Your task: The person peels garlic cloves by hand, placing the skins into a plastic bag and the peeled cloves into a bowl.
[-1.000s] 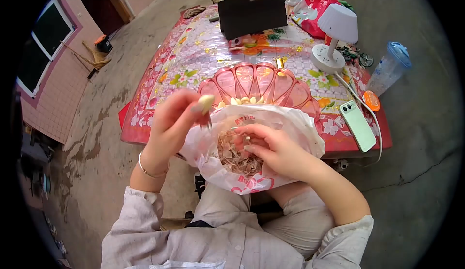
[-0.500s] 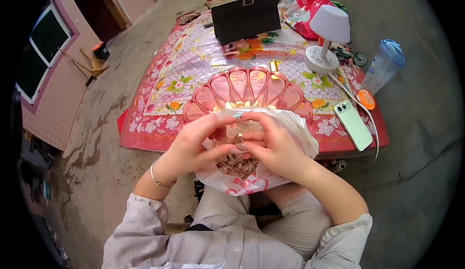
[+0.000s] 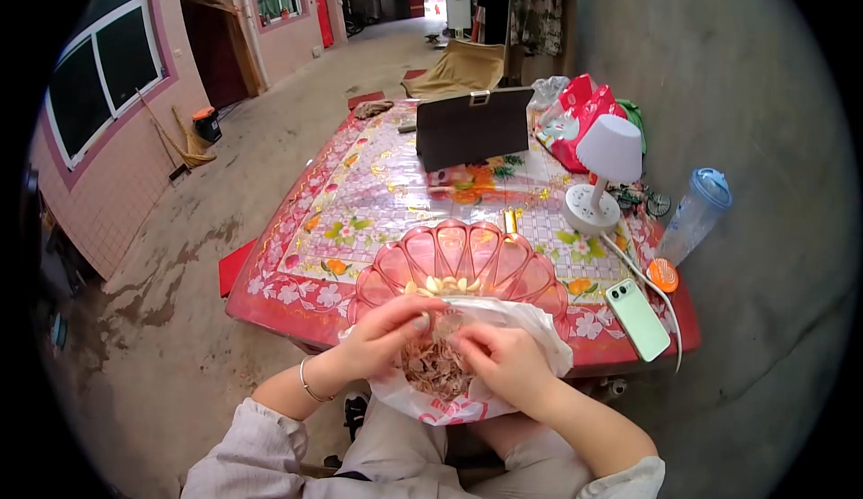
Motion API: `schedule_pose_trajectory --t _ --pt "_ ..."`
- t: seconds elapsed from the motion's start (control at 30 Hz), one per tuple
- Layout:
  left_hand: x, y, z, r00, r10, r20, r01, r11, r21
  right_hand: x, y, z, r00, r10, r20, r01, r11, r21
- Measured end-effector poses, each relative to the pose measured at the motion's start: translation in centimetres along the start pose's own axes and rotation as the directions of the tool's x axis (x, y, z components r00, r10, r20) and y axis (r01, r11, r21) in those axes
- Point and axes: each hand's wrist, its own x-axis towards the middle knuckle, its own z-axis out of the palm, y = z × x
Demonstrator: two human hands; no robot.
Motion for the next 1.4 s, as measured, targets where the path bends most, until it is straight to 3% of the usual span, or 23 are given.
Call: schedule_pose_trajectory --t 0.03,0.1,0.17,0.2,0.23,0.27,0.3,0.33,0.4,0.53,0.6,0.63,0.73,0.8,0.83,1.0,1.1,1.2,1.33,1.4 --pt "0.0 0.1 -0.1 0.989 0.122 0.088 -0.141 0.958 0.251 -0.2 -0.3 0.1 0.999 0.03 0.028 -0.028 0.999 -0.045" --pt "-0.1 0.5 0.1 0.973 0.189 0.134 -0.219 0.942 0.256 -0.2 0.0 0.1 0.998 -0.063 0.007 0.063 0.992 -0.112" --pt "-0.4 1.1 0.5 0.989 -0.018 0.15 -0.005 0.989 0.147 -0.3 -0.4 -0.4 0.993 0.005 0.115 0.009 0.992 -0.128" --pt "-0.7 0.7 1.1 0.992 -0.056 0.114 0.069 0.992 -0.107 -0.3 -0.2 -0.3 0.993 0.003 0.119 0.013 0.991 -0.133" --pt "-0.8 0.5 1.0 0.993 -0.052 0.109 0.064 0.992 -0.109 -0.2 0.2 -0.1 0.995 -0.016 0.097 0.019 0.999 -0.028" --pt "-0.8 0.5 0.9 0.992 -0.008 0.125 0.004 1.0 0.03 -0.2 0.4 0.0 0.997 -0.033 0.073 0.028 0.997 0.078" --pt "-0.9 0.7 0.8 0.988 0.033 0.148 -0.058 0.984 0.166 -0.1 0.3 0.0 0.996 -0.037 0.076 0.031 0.997 0.075" --pt "-0.9 0.8 0.8 0.989 0.036 0.145 -0.061 0.984 0.167 0.0 0.1 -0.1 0.991 -0.066 0.115 0.064 0.998 0.016" --pt "-0.9 1.1 0.9 0.975 0.127 0.181 -0.193 0.889 0.416 0.0 0.0 -0.1 0.984 -0.093 0.155 0.101 0.994 -0.043" --pt "-1.0 0.9 1.0 0.979 0.112 0.169 -0.163 0.931 0.328 0.0 0.0 -0.2 0.973 -0.053 0.223 0.042 0.998 0.057" --pt "-0.7 0.5 1.1 0.948 0.284 0.142 -0.315 0.893 0.32 0.0 0.1 -0.2 0.968 -0.048 0.245 0.025 0.995 0.096" --pt "-0.7 0.5 1.2 0.948 0.285 0.14 -0.316 0.893 0.321 0.0 0.1 -0.2 0.971 -0.054 0.231 0.032 0.995 0.099" --pt "-0.9 0.8 1.4 0.953 0.293 0.075 -0.301 0.903 0.306 0.0 -0.1 -0.2 0.978 -0.058 0.201 0.038 0.994 0.099" --pt "-1.1 1.7 1.3 0.984 0.178 -0.024 -0.16 0.926 0.342 0.0 -0.4 -0.4 0.981 -0.055 0.184 0.038 0.995 0.096" --pt "-1.0 1.6 1.3 0.983 0.18 -0.024 -0.161 0.926 0.342 0.0 -0.5 -0.5 0.979 -0.037 0.202 0.02 0.996 0.086" --pt "-0.7 0.8 1.5 0.966 0.256 0.027 -0.228 0.807 0.544 0.1 0.2 -0.4 0.96 -0.07 0.271 0.054 0.996 0.067" --pt "-0.8 0.3 1.4 0.968 0.246 0.047 -0.214 0.717 0.664 0.1 0.0 -0.4 0.934 -0.032 0.355 -0.012 0.992 0.123" --pt "-0.7 0.0 1.4 0.938 0.335 0.095 -0.311 0.685 0.659 0.1 -0.6 -0.2 0.942 -0.053 0.33 0.0 0.987 0.16" --pt "-0.8 0.3 1.3 0.928 0.354 0.113 -0.332 0.652 0.682 0.1 0.3 -0.2 0.899 0.015 0.437 -0.091 0.984 0.154" --pt "-1.0 0.7 1.4 0.91 0.385 0.153 -0.363 0.561 0.744 0.1 0.3 -0.2 0.888 0.038 0.457 -0.116 0.983 0.145"
